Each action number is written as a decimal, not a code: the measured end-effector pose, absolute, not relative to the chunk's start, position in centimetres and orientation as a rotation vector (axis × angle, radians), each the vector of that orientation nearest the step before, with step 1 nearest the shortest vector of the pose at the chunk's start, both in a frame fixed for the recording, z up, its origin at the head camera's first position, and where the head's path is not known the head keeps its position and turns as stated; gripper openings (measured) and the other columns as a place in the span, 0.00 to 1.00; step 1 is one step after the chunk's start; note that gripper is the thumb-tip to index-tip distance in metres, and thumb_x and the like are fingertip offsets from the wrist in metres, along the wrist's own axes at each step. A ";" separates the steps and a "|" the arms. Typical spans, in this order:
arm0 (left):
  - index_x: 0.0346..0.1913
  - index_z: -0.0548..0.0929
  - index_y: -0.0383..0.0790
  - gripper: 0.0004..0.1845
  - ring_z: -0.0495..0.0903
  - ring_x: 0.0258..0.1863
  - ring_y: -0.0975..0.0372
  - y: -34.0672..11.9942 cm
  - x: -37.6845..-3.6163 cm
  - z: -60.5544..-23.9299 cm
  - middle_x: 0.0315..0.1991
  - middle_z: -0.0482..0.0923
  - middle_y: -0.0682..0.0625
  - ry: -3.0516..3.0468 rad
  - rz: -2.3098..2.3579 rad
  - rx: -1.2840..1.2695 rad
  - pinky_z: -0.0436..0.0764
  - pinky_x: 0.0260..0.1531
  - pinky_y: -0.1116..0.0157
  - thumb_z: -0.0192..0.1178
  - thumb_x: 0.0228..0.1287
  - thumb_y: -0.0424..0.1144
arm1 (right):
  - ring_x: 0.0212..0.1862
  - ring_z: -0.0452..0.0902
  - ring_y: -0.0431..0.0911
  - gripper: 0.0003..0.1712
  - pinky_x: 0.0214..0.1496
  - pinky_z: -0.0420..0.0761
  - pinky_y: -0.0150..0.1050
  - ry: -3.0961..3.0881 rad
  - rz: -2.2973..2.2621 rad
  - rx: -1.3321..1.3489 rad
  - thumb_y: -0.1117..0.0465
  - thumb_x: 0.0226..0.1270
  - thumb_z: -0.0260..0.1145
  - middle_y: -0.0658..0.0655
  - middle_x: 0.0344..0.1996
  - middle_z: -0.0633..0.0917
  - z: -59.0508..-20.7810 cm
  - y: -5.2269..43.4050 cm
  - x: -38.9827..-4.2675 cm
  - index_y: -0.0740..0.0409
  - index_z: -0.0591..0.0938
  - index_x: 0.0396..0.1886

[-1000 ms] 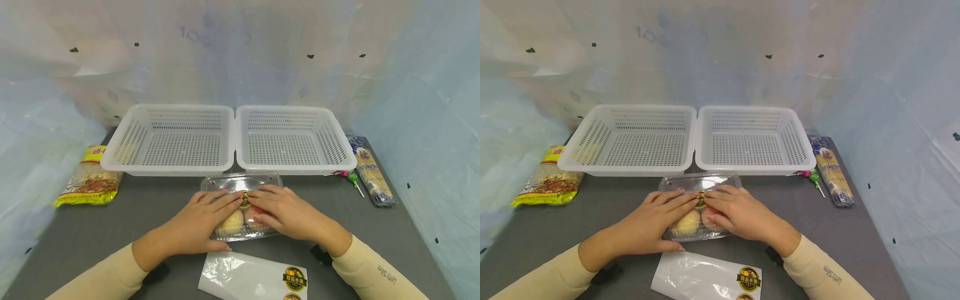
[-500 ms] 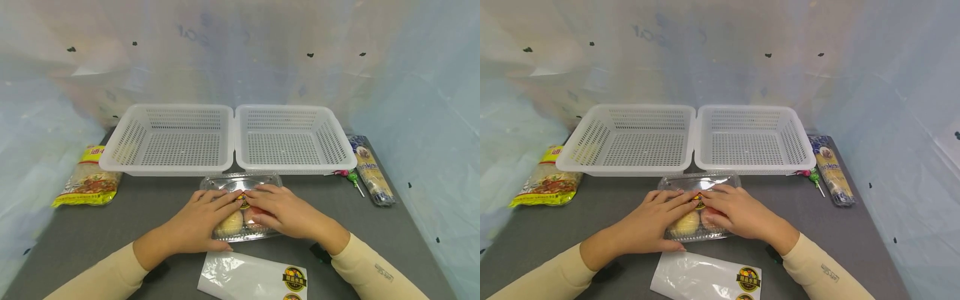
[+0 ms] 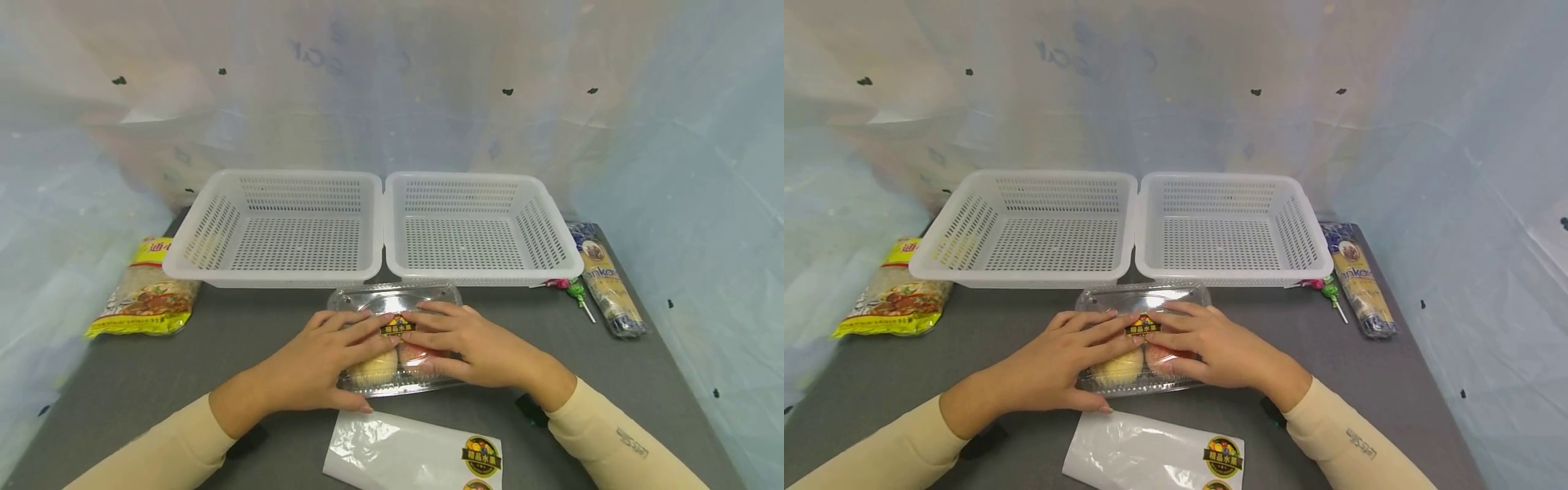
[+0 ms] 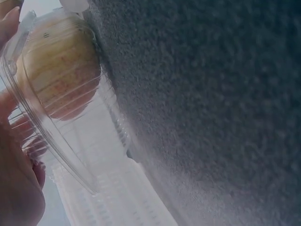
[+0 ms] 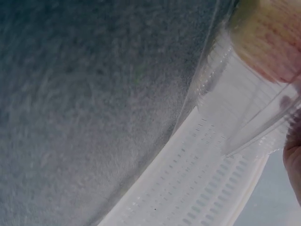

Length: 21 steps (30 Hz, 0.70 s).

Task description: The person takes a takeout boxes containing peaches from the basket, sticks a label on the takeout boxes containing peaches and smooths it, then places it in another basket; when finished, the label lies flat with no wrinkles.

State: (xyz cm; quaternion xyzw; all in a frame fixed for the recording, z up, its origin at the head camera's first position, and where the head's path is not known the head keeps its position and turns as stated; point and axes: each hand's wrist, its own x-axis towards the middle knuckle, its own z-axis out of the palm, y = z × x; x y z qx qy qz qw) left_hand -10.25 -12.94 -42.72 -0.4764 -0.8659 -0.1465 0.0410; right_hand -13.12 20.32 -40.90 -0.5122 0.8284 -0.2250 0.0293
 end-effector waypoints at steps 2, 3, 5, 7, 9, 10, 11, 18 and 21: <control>0.85 0.69 0.58 0.54 0.64 0.78 0.51 -13.0 -10.3 -42.7 0.84 0.63 0.50 -2.659 -0.439 -1.465 0.69 0.65 0.41 0.72 0.59 0.76 | 0.82 0.60 0.58 0.29 0.77 0.62 0.69 2.549 -0.686 -1.593 0.44 0.84 0.65 0.52 0.80 0.72 -40.8 20.4 -13.1 0.43 0.79 0.79; 0.85 0.68 0.58 0.54 0.64 0.78 0.51 -13.0 -10.3 -42.6 0.84 0.63 0.50 -2.661 -0.435 -1.467 0.69 0.65 0.41 0.72 0.59 0.76 | 0.82 0.61 0.58 0.29 0.77 0.63 0.69 2.547 -0.684 -1.602 0.45 0.85 0.65 0.52 0.79 0.73 -40.8 20.4 -13.1 0.44 0.79 0.79; 0.85 0.68 0.57 0.54 0.63 0.79 0.51 -13.1 -10.3 -42.6 0.84 0.62 0.50 -2.664 -0.428 -1.475 0.69 0.66 0.41 0.71 0.60 0.76 | 0.82 0.61 0.58 0.29 0.77 0.63 0.68 2.550 -0.677 -1.604 0.44 0.84 0.65 0.52 0.79 0.73 -40.8 20.5 -13.1 0.44 0.79 0.79; 0.85 0.68 0.56 0.54 0.63 0.79 0.50 -13.1 -10.3 -42.5 0.85 0.61 0.51 -2.660 -0.421 -1.481 0.69 0.67 0.41 0.70 0.61 0.76 | 0.82 0.61 0.57 0.30 0.76 0.64 0.68 2.554 -0.674 -1.595 0.43 0.83 0.66 0.52 0.79 0.74 -40.8 20.5 -13.0 0.44 0.79 0.79; 0.85 0.68 0.54 0.54 0.63 0.80 0.50 -13.1 -10.3 -42.6 0.85 0.60 0.51 -2.649 -0.411 -1.487 0.68 0.68 0.41 0.69 0.62 0.77 | 0.82 0.62 0.56 0.32 0.76 0.64 0.68 2.558 -0.671 -1.576 0.41 0.82 0.67 0.51 0.78 0.74 -40.8 20.6 -12.9 0.44 0.79 0.79; 0.85 0.68 0.53 0.54 0.62 0.80 0.50 -13.2 -10.3 -42.6 0.85 0.60 0.52 -2.643 -0.407 -1.488 0.68 0.68 0.41 0.68 0.62 0.77 | 0.82 0.61 0.55 0.33 0.76 0.64 0.67 2.562 -0.663 -1.563 0.40 0.81 0.68 0.51 0.79 0.74 -40.7 20.7 -12.8 0.44 0.79 0.79; 0.85 0.68 0.52 0.55 0.62 0.80 0.50 -13.3 -10.3 -42.6 0.85 0.60 0.52 -2.636 -0.407 -1.488 0.68 0.68 0.41 0.68 0.62 0.77 | 0.82 0.61 0.55 0.34 0.76 0.64 0.67 2.565 -0.654 -1.556 0.39 0.81 0.67 0.51 0.79 0.74 -40.7 20.7 -12.7 0.45 0.79 0.79; 0.87 0.65 0.47 0.57 0.59 0.83 0.51 -13.8 -10.0 -42.6 0.86 0.56 0.54 -2.663 -0.414 -1.482 0.66 0.70 0.37 0.68 0.64 0.75 | 0.82 0.62 0.51 0.33 0.72 0.72 0.62 2.636 -0.535 -1.532 0.38 0.84 0.62 0.48 0.78 0.74 -40.3 20.8 -12.0 0.47 0.79 0.79; 0.87 0.63 0.46 0.57 0.58 0.83 0.52 -14.0 -9.9 -42.5 0.87 0.55 0.55 -2.688 -0.418 -1.477 0.69 0.67 0.37 0.69 0.65 0.73 | 0.81 0.63 0.51 0.34 0.68 0.75 0.58 2.663 -0.509 -1.542 0.37 0.84 0.62 0.48 0.78 0.75 -40.2 20.8 -11.7 0.49 0.79 0.79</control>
